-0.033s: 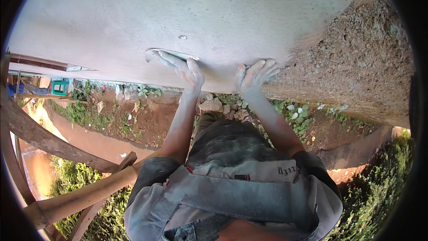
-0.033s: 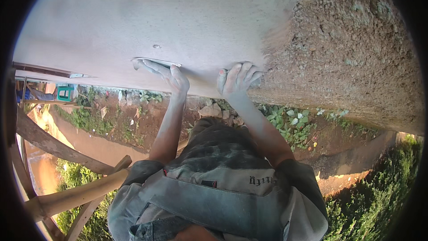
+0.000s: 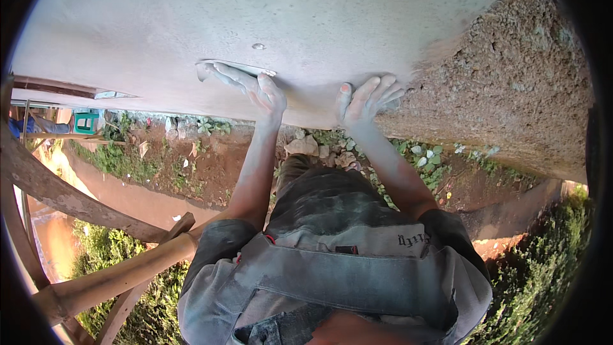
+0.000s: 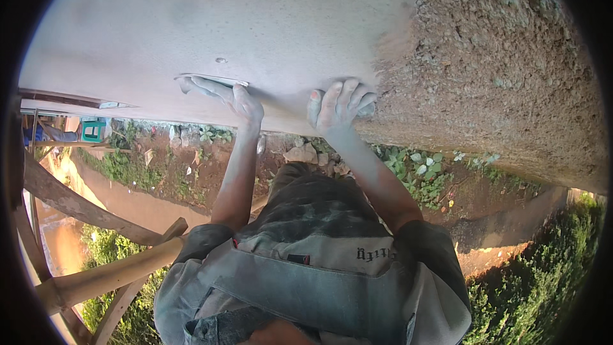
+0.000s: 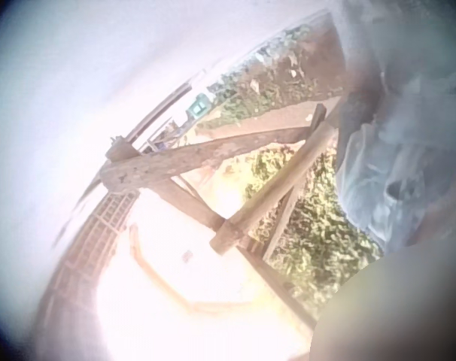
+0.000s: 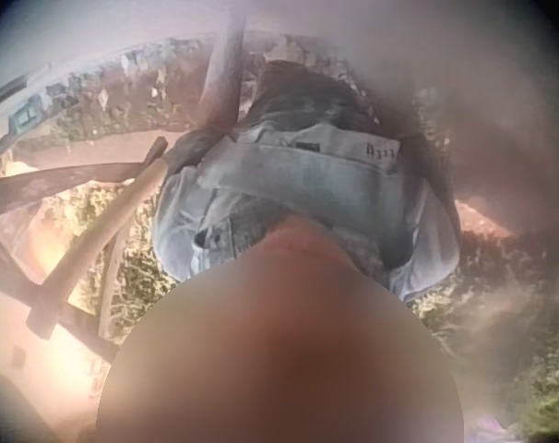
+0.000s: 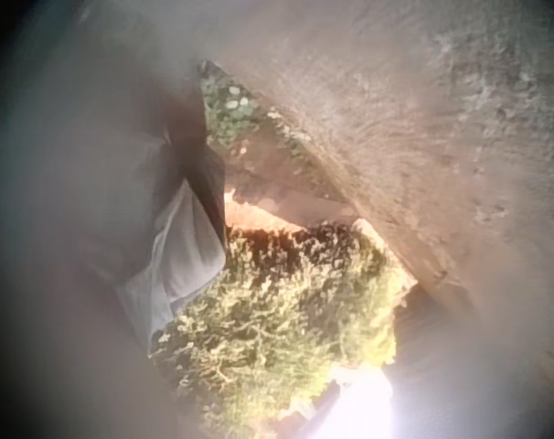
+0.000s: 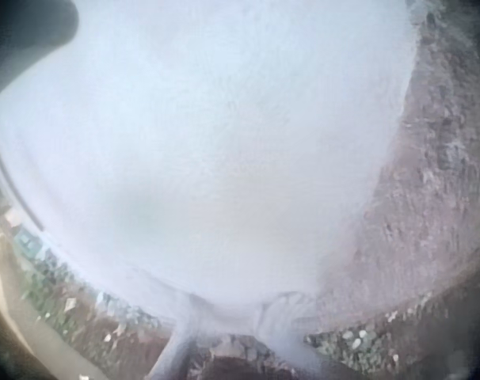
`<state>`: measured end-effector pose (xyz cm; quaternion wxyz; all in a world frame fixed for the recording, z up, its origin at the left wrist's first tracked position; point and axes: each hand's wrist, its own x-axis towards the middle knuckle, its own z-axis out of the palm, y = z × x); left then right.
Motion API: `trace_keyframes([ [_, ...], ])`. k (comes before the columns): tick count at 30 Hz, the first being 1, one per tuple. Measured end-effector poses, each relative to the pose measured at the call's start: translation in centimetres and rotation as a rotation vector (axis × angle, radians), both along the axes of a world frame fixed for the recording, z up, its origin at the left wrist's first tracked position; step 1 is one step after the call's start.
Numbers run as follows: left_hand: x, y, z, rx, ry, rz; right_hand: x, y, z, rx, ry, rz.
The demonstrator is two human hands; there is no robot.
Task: The person smooths a freshly plastered wall using sandpaper. They rub the surface with both hands, moving across different sections to even out the texture. The person occasionally pauses to adjust their grip or reposition the sandpaper.
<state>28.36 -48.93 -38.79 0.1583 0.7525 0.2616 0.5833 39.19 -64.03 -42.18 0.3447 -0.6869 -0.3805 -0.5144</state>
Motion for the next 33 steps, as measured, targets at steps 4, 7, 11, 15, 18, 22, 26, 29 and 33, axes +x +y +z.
trace_keyframes([
  [4, 0.7, 1.8, 5.1, 0.064, -0.102, -0.003, 0.3, 2.3, 8.3, 0.247, -0.214, 0.07],
  [7, 1.0, 2.0, 4.8, 0.205, -0.038, -0.012, 1.7, 5.9, 10.0, 0.657, -0.486, 0.195],
  [11, 0.7, 1.6, 2.4, 0.319, -0.024, -0.065, 1.5, 4.1, 7.4, 0.456, -0.388, 0.19],
  [15, 0.6, 2.4, 5.1, 0.306, -0.094, -0.085, 1.0, 2.8, 6.7, 0.176, -0.231, 0.11],
  [18, 0.5, 2.6, 5.8, 0.18, -0.077, -0.1, 0.0, 3.1, 5.2, 0.159, -0.18, 0.046],
  [22, -1.4, 2.7, 7.7, 0.104, 0.044, -0.146, -0.4, 3.0, 2.1, 0.291, -0.022, -0.088],
  [26, -2.2, 3.6, 9.5, 0.194, 0.124, -0.143, 0.9, 2.7, 8.5, 0.409, 0.065, -0.075],
  [29, -2.1, 3.9, 8.7, 0.206, 0.085, -0.078, 0.5, 3.3, 13.5, 0.343, -0.005, -0.033],
  [33, -0.7, 3.6, 6.8, 0.183, -0.006, 0.061, -0.8, 5.1, 9.2, 0.044, -0.228, 0.2],
])
